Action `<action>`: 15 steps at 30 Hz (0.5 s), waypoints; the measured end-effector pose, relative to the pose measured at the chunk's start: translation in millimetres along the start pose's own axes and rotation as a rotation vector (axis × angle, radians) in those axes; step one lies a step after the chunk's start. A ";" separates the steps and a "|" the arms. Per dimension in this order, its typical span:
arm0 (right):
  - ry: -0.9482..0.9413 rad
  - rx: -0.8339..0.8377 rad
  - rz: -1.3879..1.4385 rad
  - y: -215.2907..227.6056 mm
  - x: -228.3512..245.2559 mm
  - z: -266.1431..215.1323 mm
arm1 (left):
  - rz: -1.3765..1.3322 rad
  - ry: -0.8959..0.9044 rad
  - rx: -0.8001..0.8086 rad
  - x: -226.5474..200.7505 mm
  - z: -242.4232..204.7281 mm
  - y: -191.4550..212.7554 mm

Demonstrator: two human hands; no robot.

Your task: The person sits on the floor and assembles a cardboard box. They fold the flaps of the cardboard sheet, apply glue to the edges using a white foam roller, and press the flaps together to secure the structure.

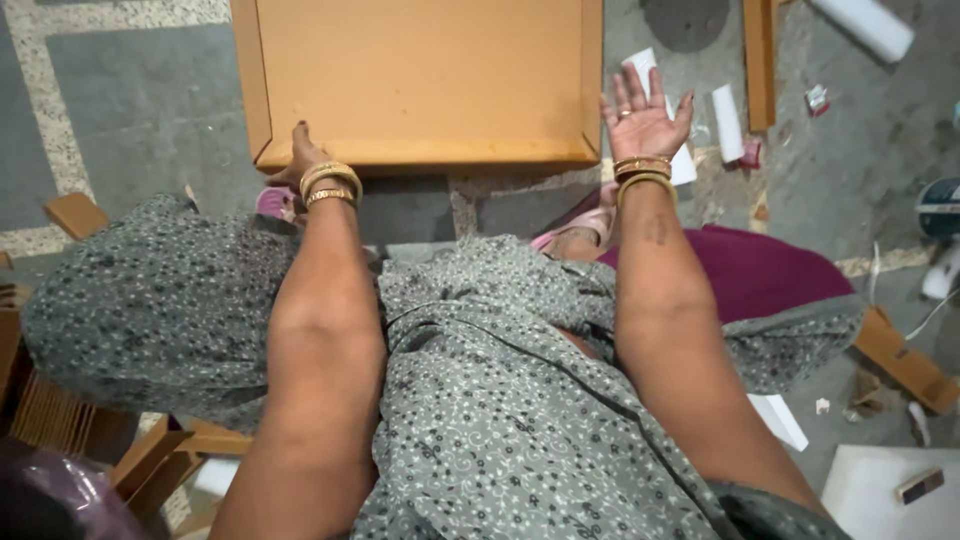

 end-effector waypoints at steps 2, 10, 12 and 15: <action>-0.106 0.150 0.074 -44.9 -9.6 -12.0 | 0.116 -0.258 -0.135 -17.2 4.2 14.5; -0.116 0.442 -0.037 -145.1 -13.8 -50.6 | 0.263 -0.668 -0.184 -52.4 -5.7 6.5; -0.118 0.490 -0.068 -160.6 -15.6 -56.1 | 0.201 -0.760 -0.152 -60.1 -11.2 -3.2; -0.107 0.553 -0.125 -175.4 -16.3 -60.1 | 0.091 -0.729 0.000 -62.3 -23.8 -18.9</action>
Point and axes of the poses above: each hand's wrist, its own z-axis towards the middle knuckle, its own y-axis out of the back of the hand, x = y × z, the point moved 7 cm from there along z, towards the middle knuckle, and after that the axes turned 7 degrees about -x, right-handed, at the moved point
